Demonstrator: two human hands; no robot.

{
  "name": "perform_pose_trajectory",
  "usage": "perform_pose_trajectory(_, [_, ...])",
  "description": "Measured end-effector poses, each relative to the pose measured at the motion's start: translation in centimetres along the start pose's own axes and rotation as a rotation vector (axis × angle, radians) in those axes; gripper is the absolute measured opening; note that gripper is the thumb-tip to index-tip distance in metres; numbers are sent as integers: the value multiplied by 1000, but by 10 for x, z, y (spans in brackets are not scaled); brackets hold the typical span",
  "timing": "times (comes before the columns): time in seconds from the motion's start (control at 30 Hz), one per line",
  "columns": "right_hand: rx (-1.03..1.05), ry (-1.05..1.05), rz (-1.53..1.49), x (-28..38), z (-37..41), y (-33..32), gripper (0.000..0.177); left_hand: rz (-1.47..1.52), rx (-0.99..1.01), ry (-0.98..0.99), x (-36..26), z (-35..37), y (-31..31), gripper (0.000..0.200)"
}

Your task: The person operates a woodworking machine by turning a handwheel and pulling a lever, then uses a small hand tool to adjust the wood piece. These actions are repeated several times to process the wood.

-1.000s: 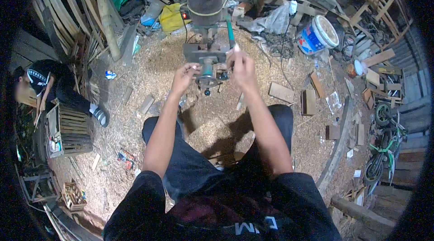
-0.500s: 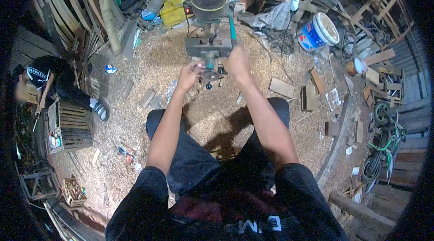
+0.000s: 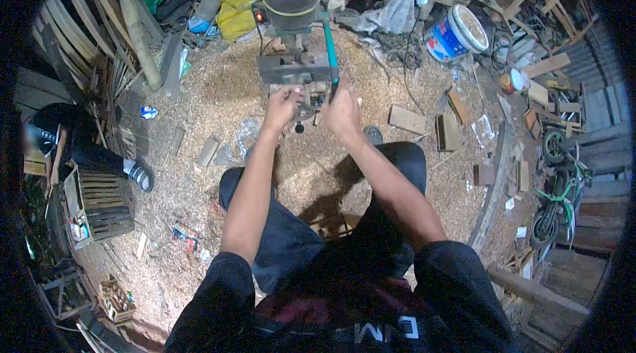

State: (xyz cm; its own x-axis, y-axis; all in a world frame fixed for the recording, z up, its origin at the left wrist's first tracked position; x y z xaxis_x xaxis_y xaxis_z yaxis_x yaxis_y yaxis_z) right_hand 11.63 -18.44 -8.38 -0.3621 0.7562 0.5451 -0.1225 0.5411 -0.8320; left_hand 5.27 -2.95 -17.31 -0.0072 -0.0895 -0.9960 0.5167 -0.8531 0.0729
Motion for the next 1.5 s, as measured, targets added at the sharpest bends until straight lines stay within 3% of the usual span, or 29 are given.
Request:
perform_pose_trajectory(0.1, [20,-30,-11,-1,-5,2,32,111,17,53,-2,3,1,23])
perform_pose_trajectory(0.2, [10,-169,-30,-17,-20,13,64,66,-2,-7,7,11,-7,25])
perform_pose_trajectory(0.23, [75,-141,-14,-5,-18,-4,58,-59,-2,83,6,12,-13,25])
perform_pose_trajectory(0.33, [-81,-317,-165,20,-29,-49,42,-117,-28,81,-3,21,-25,26])
perform_pose_trajectory(0.37, [-141,-387,-215,26,-38,-61,25,-95,-71,66,-2,21,-29,26])
perform_pose_trajectory(0.43, [-32,-229,-293,59,-56,-101,24,-159,-105,82,-13,25,-33,26])
perform_pose_trajectory(0.5, [-263,-410,-384,70,-100,-117,32,-259,-128,115,-7,20,-41,28])
perform_pose_trajectory(0.57, [-243,-446,-421,90,-138,-137,35,-275,-117,101,6,11,-48,27])
perform_pose_trajectory(0.63, [-772,-913,-608,117,-170,-142,32,-285,-128,78,7,11,-49,27])
perform_pose_trajectory(0.67, [-147,-502,-821,117,-176,-152,56,-288,-146,59,3,15,-48,26])
perform_pose_trajectory(0.73, [-66,-439,-827,116,-193,-157,54,-324,-162,63,9,12,-53,26])
perform_pose_trajectory(0.8, [-173,-518,-775,95,-207,-136,44,-390,-157,100,26,5,-60,26])
perform_pose_trajectory(0.9, [-269,-500,-635,39,-202,-62,33,-512,-147,-75,23,13,-58,34])
perform_pose_trajectory(0.97, [-343,-533,-429,5,-149,-9,27,-626,-196,1,72,1,-67,39])
perform_pose_trajectory(1.0, [-27,-309,-231,-16,-124,22,28,-686,-218,36,91,-2,-72,42])
perform_pose_trajectory(1.03, [53,-351,8,-62,-117,90,31,-608,-102,-36,96,2,-74,50])
perform_pose_trajectory(1.07, [300,-236,43,-62,-74,97,34,-616,-73,-85,101,8,-74,52])
perform_pose_trajectory(1.13, [421,-93,170,-82,-25,153,45,-632,-16,-177,108,16,-70,56])
perform_pose_trajectory(1.17, [453,-137,166,-70,-2,160,42,-623,36,-151,125,14,-72,68])
perform_pose_trajectory(1.27, [422,-239,207,-53,32,204,33,-656,129,-572,78,23,-56,78])
perform_pose_trajectory(1.3, [393,-272,230,-52,35,214,30,-679,44,-538,82,20,-55,83])
perform_pose_trajectory(1.5, [411,-223,185,-71,37,209,21,-581,3,-509,96,13,-63,87])
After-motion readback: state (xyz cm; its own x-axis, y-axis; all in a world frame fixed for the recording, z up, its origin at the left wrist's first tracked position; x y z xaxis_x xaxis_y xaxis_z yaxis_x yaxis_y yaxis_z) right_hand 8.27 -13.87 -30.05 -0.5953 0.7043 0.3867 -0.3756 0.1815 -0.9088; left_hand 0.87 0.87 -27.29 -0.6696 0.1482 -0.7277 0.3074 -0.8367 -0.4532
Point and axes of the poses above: each hand's wrist, its own z-axis away from the middle knuckle, its own y-axis out of the palm, x = y × z, the point moved 3 cm from there along -z, towards the middle knuckle, and after that the axes turned 9 degrees about z, right-handed, at the moved point
